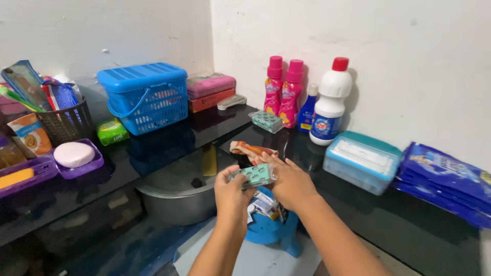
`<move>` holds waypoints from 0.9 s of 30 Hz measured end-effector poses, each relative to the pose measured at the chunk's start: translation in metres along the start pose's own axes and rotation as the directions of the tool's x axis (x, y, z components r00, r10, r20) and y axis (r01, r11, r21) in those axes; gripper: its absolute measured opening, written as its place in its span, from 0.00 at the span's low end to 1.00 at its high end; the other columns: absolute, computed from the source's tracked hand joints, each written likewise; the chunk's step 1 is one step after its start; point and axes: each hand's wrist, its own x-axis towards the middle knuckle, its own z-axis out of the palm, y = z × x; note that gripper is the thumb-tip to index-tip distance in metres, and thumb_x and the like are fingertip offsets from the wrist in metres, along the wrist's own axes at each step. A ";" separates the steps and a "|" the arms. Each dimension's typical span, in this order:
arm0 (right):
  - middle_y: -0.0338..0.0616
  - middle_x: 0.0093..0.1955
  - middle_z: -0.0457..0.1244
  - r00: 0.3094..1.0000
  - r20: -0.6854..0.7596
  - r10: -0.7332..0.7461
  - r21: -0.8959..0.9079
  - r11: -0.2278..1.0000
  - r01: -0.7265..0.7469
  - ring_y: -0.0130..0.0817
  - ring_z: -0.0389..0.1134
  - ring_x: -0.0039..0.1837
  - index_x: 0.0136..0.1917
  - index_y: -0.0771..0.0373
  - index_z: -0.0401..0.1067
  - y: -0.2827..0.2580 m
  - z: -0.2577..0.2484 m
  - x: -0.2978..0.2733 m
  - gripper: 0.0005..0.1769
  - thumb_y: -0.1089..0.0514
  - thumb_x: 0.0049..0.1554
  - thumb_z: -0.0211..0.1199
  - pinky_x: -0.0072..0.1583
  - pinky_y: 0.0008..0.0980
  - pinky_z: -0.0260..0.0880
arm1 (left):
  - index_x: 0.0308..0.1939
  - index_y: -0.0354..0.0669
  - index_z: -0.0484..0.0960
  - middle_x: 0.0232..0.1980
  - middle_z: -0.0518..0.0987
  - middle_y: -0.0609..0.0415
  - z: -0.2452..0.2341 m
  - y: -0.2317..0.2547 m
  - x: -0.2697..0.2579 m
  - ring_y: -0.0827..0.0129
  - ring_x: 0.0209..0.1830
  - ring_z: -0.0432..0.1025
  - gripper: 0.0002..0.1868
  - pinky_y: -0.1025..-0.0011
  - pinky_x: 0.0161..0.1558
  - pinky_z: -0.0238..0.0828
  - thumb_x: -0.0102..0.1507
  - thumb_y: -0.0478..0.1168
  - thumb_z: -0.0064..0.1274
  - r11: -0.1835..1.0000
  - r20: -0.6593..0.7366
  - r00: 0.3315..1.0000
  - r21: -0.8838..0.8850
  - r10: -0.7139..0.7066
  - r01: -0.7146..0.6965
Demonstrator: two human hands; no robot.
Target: The person organizes several cleaning and personal care products on a shelf, moving detergent bottles, soap bars, and a brush into new positions before smoothing a striped cloth on the surface.
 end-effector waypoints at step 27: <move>0.50 0.33 0.69 0.690 -0.244 0.681 0.594 0.668 -0.449 0.43 0.71 0.36 0.50 0.61 0.80 0.049 -0.151 -0.228 0.26 0.39 0.65 0.52 0.42 0.42 0.69 | 0.58 0.47 0.73 0.48 0.77 0.52 0.054 -0.058 -0.095 0.59 0.44 0.77 0.19 0.55 0.40 0.78 0.63 0.36 0.48 0.999 -0.052 0.998 0.008 -0.047 0.048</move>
